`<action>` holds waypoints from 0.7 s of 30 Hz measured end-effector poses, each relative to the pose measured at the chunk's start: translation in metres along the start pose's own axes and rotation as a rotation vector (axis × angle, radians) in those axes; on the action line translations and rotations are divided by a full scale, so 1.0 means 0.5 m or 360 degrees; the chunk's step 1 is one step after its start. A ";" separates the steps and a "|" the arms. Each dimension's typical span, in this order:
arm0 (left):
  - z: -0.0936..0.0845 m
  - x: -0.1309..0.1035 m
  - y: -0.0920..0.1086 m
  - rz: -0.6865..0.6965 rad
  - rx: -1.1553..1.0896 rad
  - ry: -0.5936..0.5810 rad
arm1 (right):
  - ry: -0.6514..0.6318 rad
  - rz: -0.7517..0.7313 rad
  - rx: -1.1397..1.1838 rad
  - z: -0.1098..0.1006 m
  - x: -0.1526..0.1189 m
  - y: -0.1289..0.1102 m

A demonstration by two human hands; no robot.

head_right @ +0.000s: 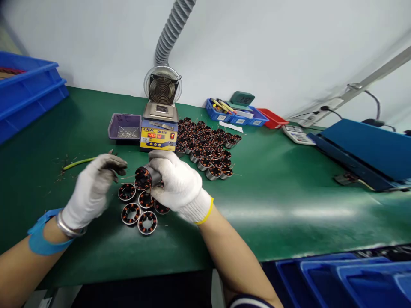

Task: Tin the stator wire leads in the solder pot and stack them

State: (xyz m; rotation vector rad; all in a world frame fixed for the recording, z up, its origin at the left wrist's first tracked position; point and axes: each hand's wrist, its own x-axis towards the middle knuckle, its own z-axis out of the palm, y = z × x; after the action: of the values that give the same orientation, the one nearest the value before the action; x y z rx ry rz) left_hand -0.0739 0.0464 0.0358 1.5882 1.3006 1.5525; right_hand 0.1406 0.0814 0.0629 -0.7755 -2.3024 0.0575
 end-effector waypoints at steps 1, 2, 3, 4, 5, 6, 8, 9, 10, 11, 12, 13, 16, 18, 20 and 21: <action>0.004 -0.002 0.004 -0.0054 0.0090 -0.0129 | -0.0013 -0.0028 0.0019 0.006 -0.007 0.002; 0.007 -0.004 0.009 -0.0107 0.0165 -0.0225 | -0.0027 -0.0050 0.0036 0.011 -0.014 0.004; 0.008 -0.006 0.016 -0.0151 0.0213 -0.0268 | -0.0041 -0.0062 0.0047 0.014 -0.019 0.006; 0.006 -0.008 0.022 -0.0184 0.0233 -0.0269 | -0.0051 -0.0061 0.0052 0.015 -0.024 0.009; 0.001 -0.007 0.027 -0.0208 0.0232 -0.0244 | -0.0053 -0.0047 0.0051 0.013 -0.028 0.013; -0.005 -0.005 0.030 -0.0223 0.0222 -0.0185 | -0.0049 -0.0009 0.0043 0.010 -0.031 0.017; -0.019 0.005 0.027 -0.0251 0.0170 0.0017 | -0.0043 0.0154 -0.0001 -0.001 -0.038 0.028; -0.023 0.013 0.020 -0.0271 0.0138 0.0147 | -0.0046 0.0273 -0.0038 -0.006 -0.042 0.035; -0.025 0.021 0.008 -0.0309 0.0110 0.0274 | -0.0055 0.0411 -0.0084 -0.011 -0.045 0.043; -0.025 0.028 -0.007 -0.0362 0.0079 0.0391 | -0.0079 0.0554 -0.0137 -0.014 -0.049 0.051; -0.021 0.035 -0.024 -0.0422 0.0048 0.0463 | -0.0116 0.0692 -0.0194 -0.016 -0.052 0.059; -0.015 0.040 -0.042 -0.0488 0.0026 0.0472 | -0.0163 0.0812 -0.0249 -0.017 -0.054 0.068; 0.005 0.046 -0.092 -0.0612 0.0020 0.0280 | -0.0341 0.1035 -0.0355 -0.014 -0.059 0.091; 0.016 0.045 -0.116 -0.0649 0.0055 0.0116 | -0.0443 0.1059 -0.0355 -0.010 -0.060 0.101; 0.022 0.045 -0.130 -0.0679 0.0094 0.0008 | -0.0515 0.1034 -0.0314 -0.006 -0.059 0.106; 0.023 0.045 -0.133 -0.0692 0.0122 -0.0033 | -0.0539 0.1021 -0.0293 -0.005 -0.059 0.107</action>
State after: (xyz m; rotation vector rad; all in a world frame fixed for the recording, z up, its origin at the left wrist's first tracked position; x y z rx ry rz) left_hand -0.0825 0.0941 -0.0165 1.2505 1.5831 1.2257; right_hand 0.1867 0.1088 0.0338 -1.6853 -2.2851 0.2863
